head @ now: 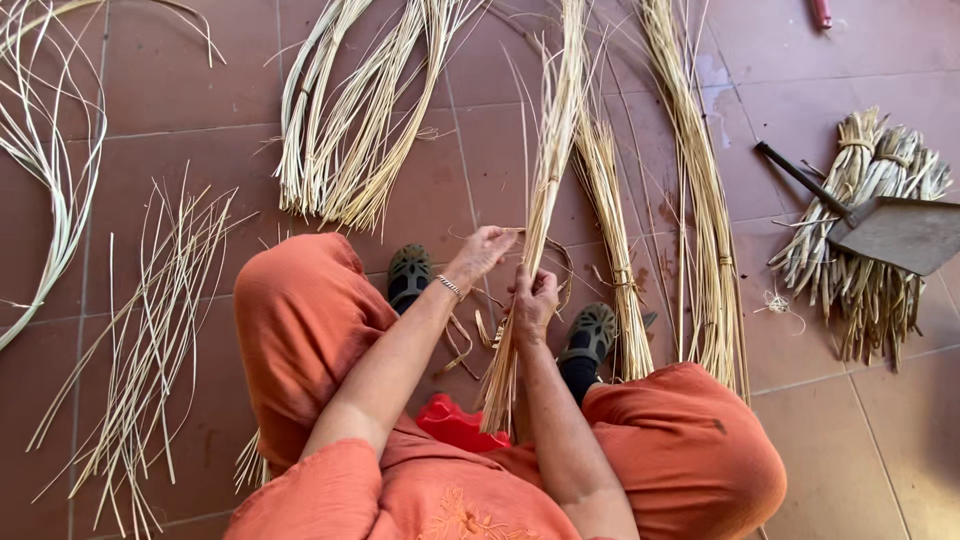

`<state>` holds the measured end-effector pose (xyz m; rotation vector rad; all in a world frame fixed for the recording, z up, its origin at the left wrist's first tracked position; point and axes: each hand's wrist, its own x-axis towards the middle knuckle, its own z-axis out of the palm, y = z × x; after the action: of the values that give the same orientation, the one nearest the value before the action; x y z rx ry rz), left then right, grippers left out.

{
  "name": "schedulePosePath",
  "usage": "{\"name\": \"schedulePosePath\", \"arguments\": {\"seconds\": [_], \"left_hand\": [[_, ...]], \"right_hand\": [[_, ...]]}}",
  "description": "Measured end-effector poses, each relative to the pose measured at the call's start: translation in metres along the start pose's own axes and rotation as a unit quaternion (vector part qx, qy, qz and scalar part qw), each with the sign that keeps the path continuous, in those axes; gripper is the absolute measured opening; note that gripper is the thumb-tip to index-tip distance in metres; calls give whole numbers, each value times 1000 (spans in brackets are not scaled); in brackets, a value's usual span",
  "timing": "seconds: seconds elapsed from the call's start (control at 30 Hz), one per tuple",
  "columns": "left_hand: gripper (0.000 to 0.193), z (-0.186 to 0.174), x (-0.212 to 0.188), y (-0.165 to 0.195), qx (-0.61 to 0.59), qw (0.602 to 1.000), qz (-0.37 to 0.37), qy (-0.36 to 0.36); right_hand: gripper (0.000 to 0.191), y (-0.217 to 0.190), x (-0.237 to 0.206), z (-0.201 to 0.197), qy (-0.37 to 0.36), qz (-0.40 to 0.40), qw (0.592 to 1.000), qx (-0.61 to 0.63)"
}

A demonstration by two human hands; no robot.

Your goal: The person gathers dried palm fibers from the floor, aligns them into bundles, and ties them with thin strips of material. The person repeatedly picks up, aligns, and ties bundles of fibers while seated on a small stool.

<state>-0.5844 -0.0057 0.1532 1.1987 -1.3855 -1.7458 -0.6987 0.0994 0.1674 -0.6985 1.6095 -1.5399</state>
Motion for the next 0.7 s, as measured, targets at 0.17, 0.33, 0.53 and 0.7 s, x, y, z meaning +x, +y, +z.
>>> {"name": "schedulePosePath", "arguments": {"seconds": [0.17,0.33,0.53,0.7], "left_hand": [[63,19,39,4,-44,994,-99,-20],[36,19,61,-16,-203,968,-145,25],[20,27,66,-60,-297,930,-212,40],[21,31,60,-83,-204,950,-232,50]], "right_hand": [[37,50,4,4,-10,-65,997,-39],[44,79,22,-6,-53,69,996,24],[33,72,46,-15,-21,209,976,-65],[32,76,60,-29,8,163,986,-39]]}}
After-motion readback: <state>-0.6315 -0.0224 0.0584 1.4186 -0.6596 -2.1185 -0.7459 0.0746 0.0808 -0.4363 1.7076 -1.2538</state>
